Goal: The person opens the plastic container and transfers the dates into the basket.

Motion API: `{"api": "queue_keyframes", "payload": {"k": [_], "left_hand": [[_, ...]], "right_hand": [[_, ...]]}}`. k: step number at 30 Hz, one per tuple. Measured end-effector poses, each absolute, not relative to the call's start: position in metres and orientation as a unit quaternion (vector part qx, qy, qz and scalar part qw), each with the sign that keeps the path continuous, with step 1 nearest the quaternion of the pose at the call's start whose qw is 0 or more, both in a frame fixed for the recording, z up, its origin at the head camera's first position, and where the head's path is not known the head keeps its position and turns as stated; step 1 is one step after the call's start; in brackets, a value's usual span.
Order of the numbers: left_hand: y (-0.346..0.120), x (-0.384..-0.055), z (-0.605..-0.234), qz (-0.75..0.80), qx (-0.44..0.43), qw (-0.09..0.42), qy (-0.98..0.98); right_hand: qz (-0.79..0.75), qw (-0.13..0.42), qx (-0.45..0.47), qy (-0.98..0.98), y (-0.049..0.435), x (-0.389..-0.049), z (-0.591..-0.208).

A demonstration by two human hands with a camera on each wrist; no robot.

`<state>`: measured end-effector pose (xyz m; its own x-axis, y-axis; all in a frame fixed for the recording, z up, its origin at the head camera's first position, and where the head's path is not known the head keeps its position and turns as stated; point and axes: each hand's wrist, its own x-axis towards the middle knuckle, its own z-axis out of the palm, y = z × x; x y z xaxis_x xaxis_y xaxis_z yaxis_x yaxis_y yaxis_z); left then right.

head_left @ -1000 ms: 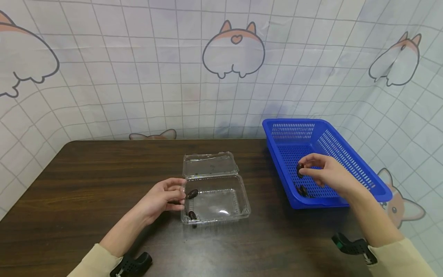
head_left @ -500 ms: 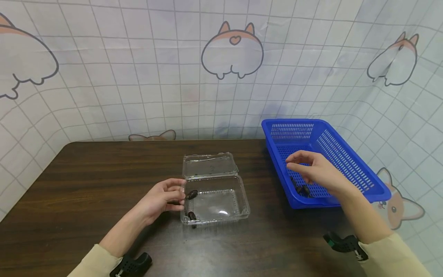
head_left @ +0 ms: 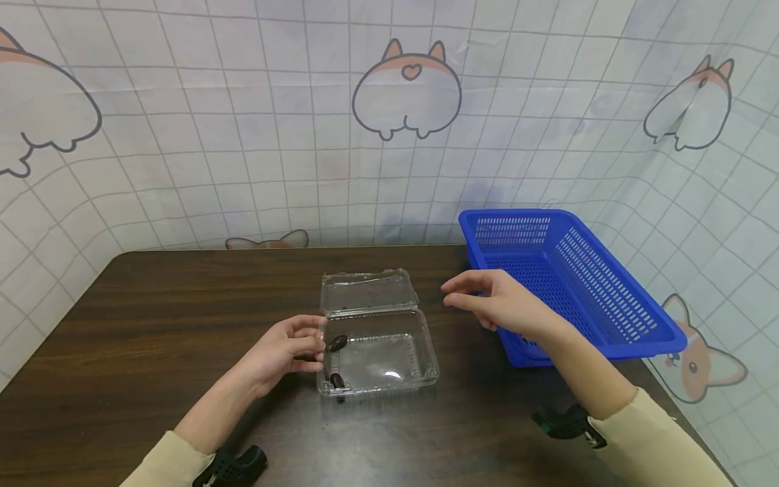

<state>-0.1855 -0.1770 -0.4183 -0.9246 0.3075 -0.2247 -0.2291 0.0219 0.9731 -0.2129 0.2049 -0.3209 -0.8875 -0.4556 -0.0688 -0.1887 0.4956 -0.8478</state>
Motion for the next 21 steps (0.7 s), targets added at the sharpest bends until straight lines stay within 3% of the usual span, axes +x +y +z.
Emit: {"api": "queue_keyframes", "payload": {"k": [13,21], "left_hand": [[-0.178,-0.185,-0.419,0.702,0.035,0.194,0.684],[-0.177,-0.184,-0.418,0.705,0.029,0.194,0.682]], "right_hand": [[-0.447,0.242,-0.270,0.817,0.142,-0.213,-0.348],[-0.432,0.273,-0.288,0.810,0.110,-0.211,-0.367]]}}
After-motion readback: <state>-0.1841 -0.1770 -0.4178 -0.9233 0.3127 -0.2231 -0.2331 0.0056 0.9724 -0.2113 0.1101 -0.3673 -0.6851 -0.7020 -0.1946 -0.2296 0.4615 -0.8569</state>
